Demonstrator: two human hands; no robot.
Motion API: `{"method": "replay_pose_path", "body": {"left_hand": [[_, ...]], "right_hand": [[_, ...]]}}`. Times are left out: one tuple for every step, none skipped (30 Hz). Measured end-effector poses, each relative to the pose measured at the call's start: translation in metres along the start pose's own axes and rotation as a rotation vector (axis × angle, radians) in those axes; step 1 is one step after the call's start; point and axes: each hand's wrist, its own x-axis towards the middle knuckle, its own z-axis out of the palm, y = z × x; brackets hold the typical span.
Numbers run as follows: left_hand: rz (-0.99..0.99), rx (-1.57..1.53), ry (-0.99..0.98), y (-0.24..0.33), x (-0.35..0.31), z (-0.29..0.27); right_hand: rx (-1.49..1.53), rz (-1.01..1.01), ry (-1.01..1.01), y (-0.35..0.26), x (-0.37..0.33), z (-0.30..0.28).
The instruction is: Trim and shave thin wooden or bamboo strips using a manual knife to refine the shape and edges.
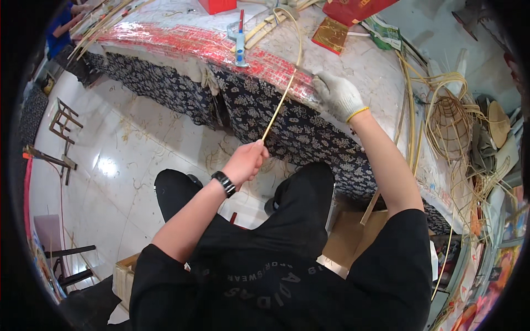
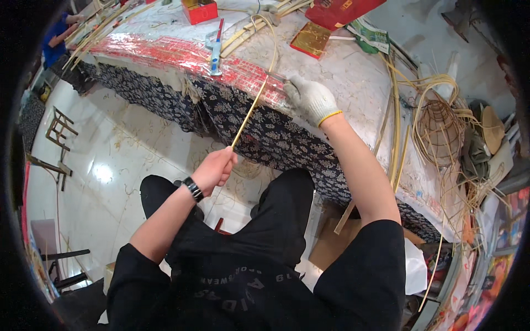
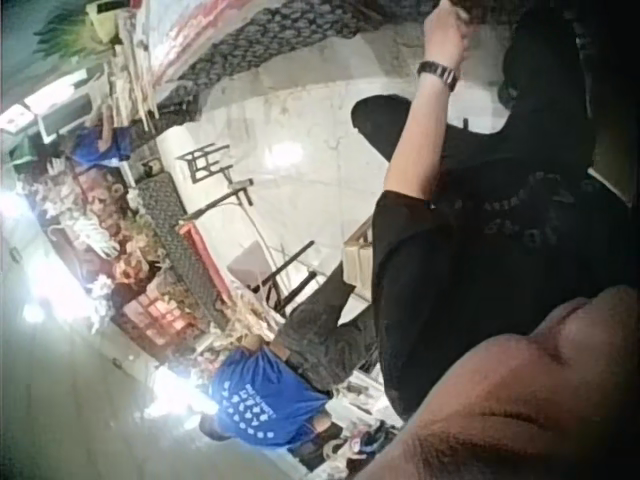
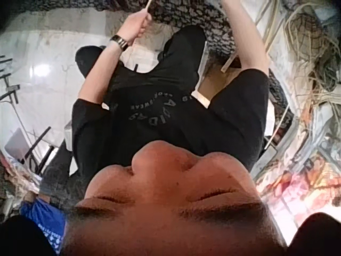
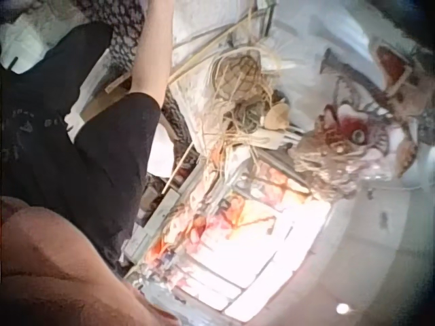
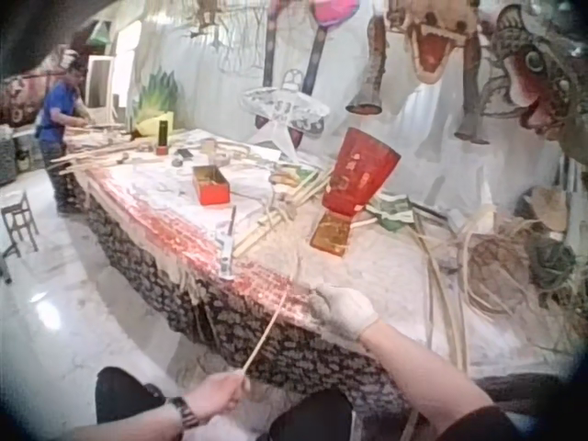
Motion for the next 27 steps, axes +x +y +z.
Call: {"method": "replay_pose_path", "body": {"left_hand": [[0.009, 0.004, 0.002, 0.002, 0.005, 0.005], [0.021, 0.018, 0.024, 0.008, 0.009, 0.012], [0.033, 0.031, 0.047, 0.012, 0.013, 0.017], [0.043, 0.043, 0.071, 0.016, 0.016, 0.018], [0.049, 0.049, 0.073, 0.018, 0.017, 0.015], [0.035, 0.045, 0.052, 0.016, 0.018, 0.013], [0.018, 0.041, 0.029, 0.017, 0.017, 0.011], [0.0, 0.035, 0.005, 0.017, 0.016, 0.01], [-0.002, 0.037, 0.004, 0.016, 0.016, 0.009], [-0.006, 0.034, 0.003, 0.013, 0.015, 0.008], [-0.011, 0.029, 0.002, 0.011, 0.014, 0.007], [-0.02, 0.024, 0.004, 0.009, 0.01, 0.008], [-0.029, 0.022, 0.004, 0.007, 0.006, 0.009], [-0.042, 0.0, 0.007, 0.008, 0.002, 0.008], [-0.054, -0.022, 0.01, 0.008, -0.003, 0.007], [-0.066, -0.044, 0.015, 0.007, -0.007, 0.006], [-0.071, -0.047, 0.01, 0.002, -0.011, 0.005], [-0.081, -0.057, 0.007, -0.003, -0.017, 0.004], [-0.089, -0.068, 0.005, -0.008, -0.022, 0.003], [-0.097, -0.077, 0.004, -0.01, -0.025, 0.002], [-0.099, -0.079, 0.003, -0.009, -0.027, 0.002], [-0.108, -0.082, -0.001, -0.01, -0.031, 0.002], [-0.117, -0.085, -0.005, -0.01, -0.034, 0.002], [-0.124, -0.086, -0.009, -0.01, -0.038, 0.002], [-0.124, -0.088, -0.004, -0.009, -0.042, 0.001], [-0.142, -0.092, -0.013, -0.008, -0.046, -0.001], [-0.159, -0.095, -0.023, -0.007, -0.049, -0.003]], "right_hand": [[-0.022, 0.009, 0.02, 0.0, 0.001, -0.001], [-0.044, 0.02, 0.044, 0.0, 0.004, -0.004], [-0.043, 0.017, 0.056, 0.001, 0.008, -0.006], [-0.075, 0.012, 0.023, 0.004, 0.011, -0.007], [-0.107, 0.007, -0.011, 0.006, 0.013, -0.008], [-0.138, 0.004, -0.047, 0.008, 0.016, -0.007], [-0.137, 0.004, -0.042, 0.007, 0.018, -0.007], [-0.125, 0.004, -0.033, 0.005, 0.017, -0.004], [-0.114, 0.004, -0.027, 0.004, 0.016, -0.001], [-0.104, 0.005, -0.022, 0.003, 0.016, 0.002], [-0.104, 0.01, -0.025, 0.004, 0.017, 0.004], [-0.112, 0.003, -0.019, 0.004, 0.018, 0.006], [-0.121, -0.005, -0.013, 0.005, 0.019, 0.007], [-0.135, -0.009, -0.006, 0.005, 0.021, 0.007], [-0.136, -0.003, -0.011, 0.004, 0.022, 0.007], [-0.144, 0.009, -0.022, 0.002, 0.023, 0.007], [-0.153, 0.021, -0.034, 0.0, 0.023, 0.008], [-0.162, 0.032, -0.045, 0.0, 0.023, 0.008], [-0.163, 0.034, -0.05, 0.002, 0.024, 0.008], [-0.173, 0.029, -0.057, 0.005, 0.025, 0.007], [-0.182, 0.024, -0.063, 0.008, 0.026, 0.005], [-0.188, 0.013, -0.073, 0.008, 0.025, 0.007], [-0.185, 0.009, -0.077, 0.007, 0.024, 0.007], [-0.192, 0.009, -0.087, 0.005, 0.024, 0.007], [-0.199, 0.01, -0.096, 0.004, 0.024, 0.006], [-0.205, 0.01, -0.103, 0.002, 0.025, 0.006], [-0.202, 0.006, -0.1, 0.003, 0.024, 0.007]]}}
